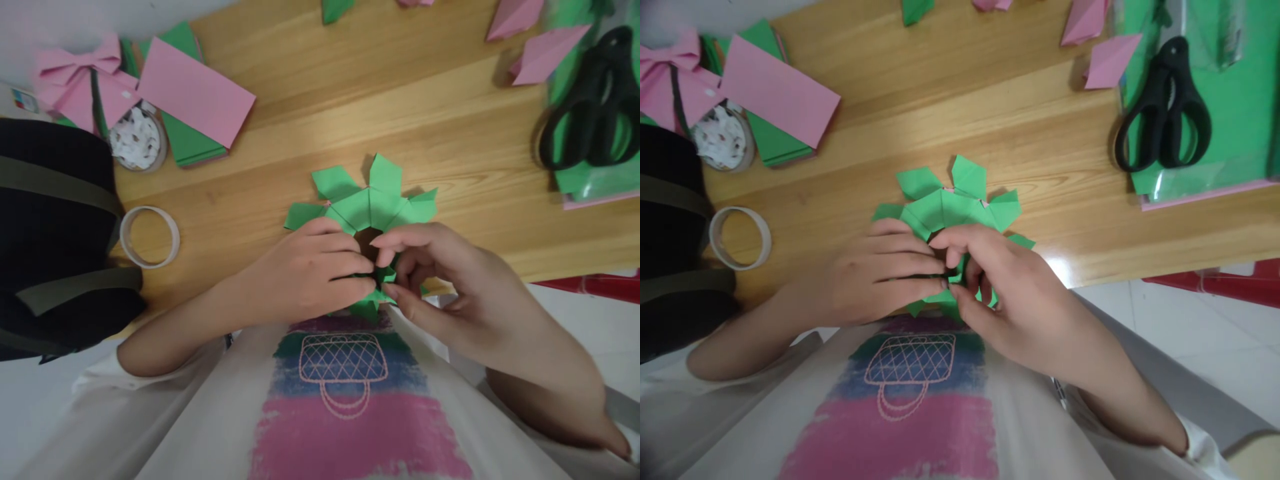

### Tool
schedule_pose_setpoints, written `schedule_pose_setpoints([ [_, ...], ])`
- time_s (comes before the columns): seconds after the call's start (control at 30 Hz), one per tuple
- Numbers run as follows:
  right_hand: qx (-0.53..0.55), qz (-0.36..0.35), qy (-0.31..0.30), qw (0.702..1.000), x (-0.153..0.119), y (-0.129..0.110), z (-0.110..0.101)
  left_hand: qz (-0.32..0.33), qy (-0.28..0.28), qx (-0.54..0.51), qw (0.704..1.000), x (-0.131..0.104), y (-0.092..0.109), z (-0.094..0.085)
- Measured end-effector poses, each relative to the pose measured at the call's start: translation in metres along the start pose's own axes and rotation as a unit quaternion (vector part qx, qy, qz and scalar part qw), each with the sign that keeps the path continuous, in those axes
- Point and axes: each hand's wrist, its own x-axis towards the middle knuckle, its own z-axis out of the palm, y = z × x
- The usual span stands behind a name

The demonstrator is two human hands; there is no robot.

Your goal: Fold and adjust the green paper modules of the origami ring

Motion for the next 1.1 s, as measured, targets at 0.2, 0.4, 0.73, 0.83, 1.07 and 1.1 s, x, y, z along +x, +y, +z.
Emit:
schedule_pose_setpoints([
  [0.2, -0.053, -0.008, 0.006, 0.999, 0.0, -0.003, 0.003, -0.017, 0.001, -0.021, 1.0, 0.0, 0.001, 0.003],
  [0.4, -0.051, -0.006, 0.008, 0.999, -0.002, -0.003, 0.005, -0.035, -0.006, -0.028, 0.999, 0.003, 0.004, 0.005],
  [0.73, -0.03, 0.026, 0.025, 0.999, -0.008, -0.003, 0.011, -0.098, -0.065, -0.096, 0.988, 0.013, 0.007, -0.003],
  [0.83, -0.036, 0.022, 0.037, 0.998, -0.009, -0.003, 0.012, -0.102, -0.061, -0.099, 0.988, 0.012, 0.006, -0.002],
  [1.07, -0.05, 0.009, 0.041, 0.998, -0.01, -0.003, 0.013, -0.1, -0.053, -0.09, 0.989, 0.01, 0.006, -0.001],
  [1.1, -0.052, 0.009, 0.041, 0.998, -0.01, -0.002, 0.012, -0.099, -0.049, -0.087, 0.99, 0.011, 0.007, -0.001],
])
